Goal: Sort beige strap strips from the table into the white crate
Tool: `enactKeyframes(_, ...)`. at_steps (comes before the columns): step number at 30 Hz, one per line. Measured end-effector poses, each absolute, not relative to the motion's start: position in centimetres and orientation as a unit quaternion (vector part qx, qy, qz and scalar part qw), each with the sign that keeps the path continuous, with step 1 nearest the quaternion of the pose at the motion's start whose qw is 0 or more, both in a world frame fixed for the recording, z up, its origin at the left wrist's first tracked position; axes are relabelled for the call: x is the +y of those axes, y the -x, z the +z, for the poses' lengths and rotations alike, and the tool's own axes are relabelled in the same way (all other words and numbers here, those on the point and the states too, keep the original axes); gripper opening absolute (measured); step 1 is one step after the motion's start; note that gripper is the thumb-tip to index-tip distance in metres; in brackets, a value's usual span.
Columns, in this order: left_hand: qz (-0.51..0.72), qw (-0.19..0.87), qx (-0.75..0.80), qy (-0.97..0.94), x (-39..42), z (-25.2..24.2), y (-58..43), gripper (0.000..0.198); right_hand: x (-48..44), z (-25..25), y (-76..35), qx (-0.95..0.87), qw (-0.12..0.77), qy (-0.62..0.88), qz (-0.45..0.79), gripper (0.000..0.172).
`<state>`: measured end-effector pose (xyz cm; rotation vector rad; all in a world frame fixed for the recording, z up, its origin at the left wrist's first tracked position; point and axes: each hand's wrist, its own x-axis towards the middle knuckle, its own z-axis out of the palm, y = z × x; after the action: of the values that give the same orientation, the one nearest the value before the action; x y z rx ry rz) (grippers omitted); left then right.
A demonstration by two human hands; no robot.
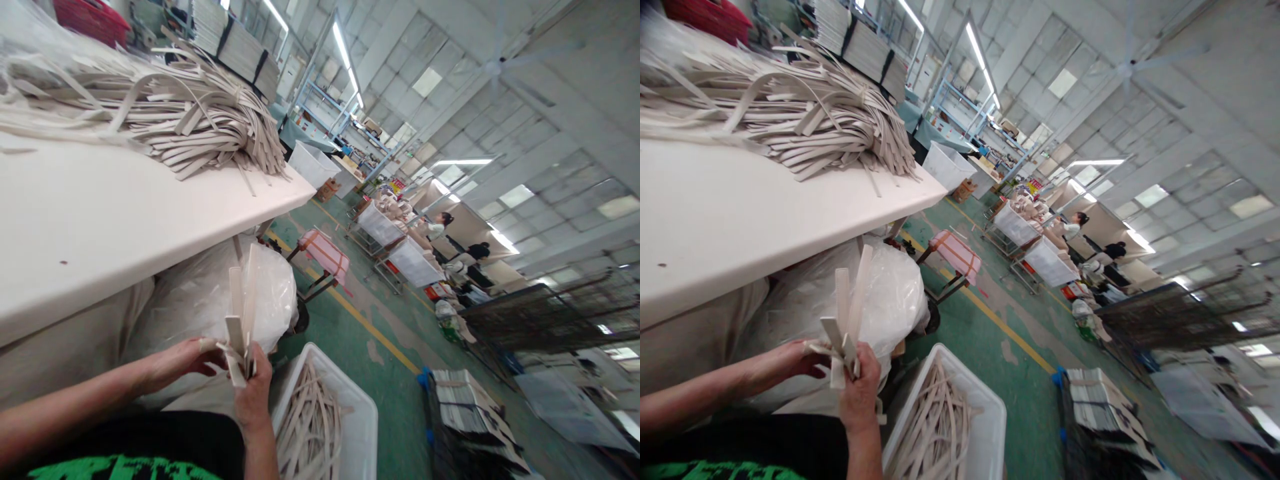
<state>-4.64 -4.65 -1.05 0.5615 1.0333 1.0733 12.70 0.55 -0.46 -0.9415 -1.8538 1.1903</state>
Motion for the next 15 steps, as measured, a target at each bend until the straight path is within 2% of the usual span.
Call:
enactKeyframes(2,0.448,0.766,0.422,-0.184,-4.2,-1.5,4.5,0.06,0.3,-0.4,-13.3,-0.678,0.369,0.404,0.491,0.025)
enactKeyframes(4,0.453,0.788,0.403,-0.103,-3.2,-1.7,4.4,0.068,-0.1,0.1,-14.5,-0.633,0.378,0.423,0.527,0.032)
enactKeyframes(6,0.483,0.78,0.398,-0.031,-1.7,-1.6,4.2,0.062,-0.6,0.7,-16.3,-0.598,0.382,0.424,0.562,0.035)
enactKeyframes(10,0.551,0.715,0.423,0.073,1.9,0.1,4.7,0.031,-1.4,1.2,-21.5,-0.549,0.402,0.424,0.597,0.038)
enactKeyframes(15,0.645,0.64,0.4,0.118,5.3,2.7,6.6,0.028,-1.0,0.4,-28.5,-0.494,0.47,0.514,0.521,0.037)
